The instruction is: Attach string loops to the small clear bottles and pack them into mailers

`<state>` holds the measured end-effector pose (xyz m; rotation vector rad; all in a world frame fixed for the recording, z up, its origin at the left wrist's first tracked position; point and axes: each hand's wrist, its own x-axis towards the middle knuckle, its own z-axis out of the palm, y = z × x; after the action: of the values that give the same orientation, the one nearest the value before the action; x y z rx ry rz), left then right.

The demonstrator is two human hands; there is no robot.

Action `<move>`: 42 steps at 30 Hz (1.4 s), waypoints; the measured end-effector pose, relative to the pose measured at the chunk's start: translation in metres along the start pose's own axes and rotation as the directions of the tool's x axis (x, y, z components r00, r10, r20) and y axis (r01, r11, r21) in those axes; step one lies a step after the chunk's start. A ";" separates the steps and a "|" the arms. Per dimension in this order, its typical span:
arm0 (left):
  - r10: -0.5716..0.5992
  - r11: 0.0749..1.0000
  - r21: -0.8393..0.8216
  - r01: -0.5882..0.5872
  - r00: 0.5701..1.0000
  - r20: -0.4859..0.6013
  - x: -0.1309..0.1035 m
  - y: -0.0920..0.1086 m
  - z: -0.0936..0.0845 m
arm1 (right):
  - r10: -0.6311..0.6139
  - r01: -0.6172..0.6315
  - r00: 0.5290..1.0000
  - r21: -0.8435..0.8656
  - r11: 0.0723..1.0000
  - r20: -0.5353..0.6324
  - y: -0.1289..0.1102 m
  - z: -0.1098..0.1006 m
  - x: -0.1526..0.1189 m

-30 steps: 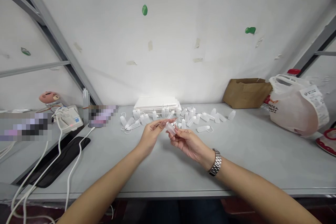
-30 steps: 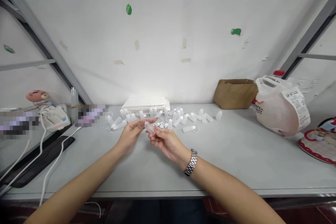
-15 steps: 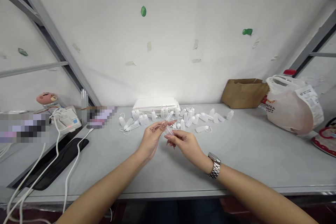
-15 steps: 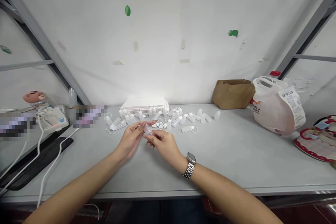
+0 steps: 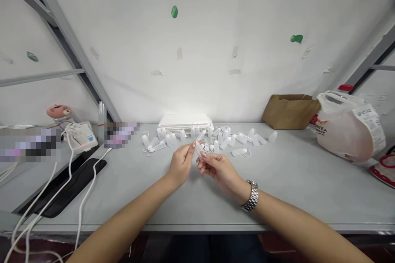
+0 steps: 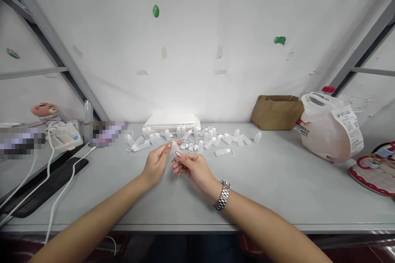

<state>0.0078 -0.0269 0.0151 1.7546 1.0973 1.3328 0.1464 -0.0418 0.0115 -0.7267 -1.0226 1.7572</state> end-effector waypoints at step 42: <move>-0.215 0.873 -0.416 0.253 0.967 0.137 0.011 0.006 -0.007 | -0.089 0.102 0.994 -0.226 0.969 0.067 -0.007 -0.005 -0.001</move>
<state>0.0041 -0.0196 0.0268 1.2952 0.8541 1.2229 0.1536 -0.0396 0.0158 -0.7602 -1.2925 1.6002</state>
